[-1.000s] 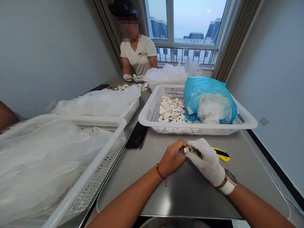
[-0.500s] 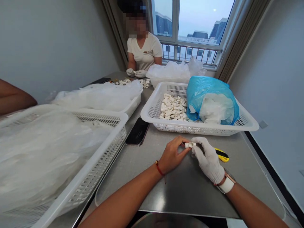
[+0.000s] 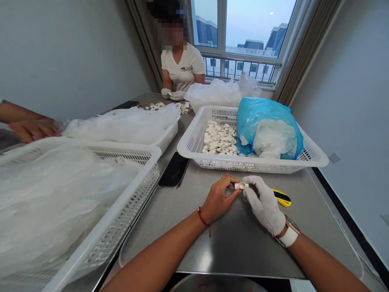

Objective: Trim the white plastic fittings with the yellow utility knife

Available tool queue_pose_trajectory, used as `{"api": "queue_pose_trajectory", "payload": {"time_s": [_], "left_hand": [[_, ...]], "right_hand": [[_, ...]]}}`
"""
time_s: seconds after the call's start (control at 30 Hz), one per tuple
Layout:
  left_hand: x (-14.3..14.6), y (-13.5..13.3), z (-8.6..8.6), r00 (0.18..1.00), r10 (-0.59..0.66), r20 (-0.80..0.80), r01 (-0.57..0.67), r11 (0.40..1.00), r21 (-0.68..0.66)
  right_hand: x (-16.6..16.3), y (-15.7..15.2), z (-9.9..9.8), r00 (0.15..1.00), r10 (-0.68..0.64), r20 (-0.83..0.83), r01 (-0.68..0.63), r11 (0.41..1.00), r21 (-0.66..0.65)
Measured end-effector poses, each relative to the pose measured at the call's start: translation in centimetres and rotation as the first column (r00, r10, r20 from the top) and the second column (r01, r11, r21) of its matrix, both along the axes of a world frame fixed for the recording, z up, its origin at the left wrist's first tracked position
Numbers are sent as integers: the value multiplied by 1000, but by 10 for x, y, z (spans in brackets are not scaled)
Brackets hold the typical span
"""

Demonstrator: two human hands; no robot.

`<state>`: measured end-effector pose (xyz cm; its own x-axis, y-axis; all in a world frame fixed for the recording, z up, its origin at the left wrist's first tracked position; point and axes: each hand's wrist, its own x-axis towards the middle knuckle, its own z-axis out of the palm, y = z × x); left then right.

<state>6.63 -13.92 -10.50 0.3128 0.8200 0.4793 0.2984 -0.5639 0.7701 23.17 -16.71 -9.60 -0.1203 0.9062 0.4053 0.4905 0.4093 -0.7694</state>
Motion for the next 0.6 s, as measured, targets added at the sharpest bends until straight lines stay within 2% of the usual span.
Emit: {"api": "queue_pose_trajectory", "payload": {"time_s": [0.33,0.6], "left_hand": [[1,-2,4,1000,29,0,-29,1000,-10],[1,-1,3,998,52,30,-51,999,-13]], "right_hand": [[0,1,3,1000,20,6,-20,1000,22],[1,1,1,999,26,42,-25,999,-31]]}}
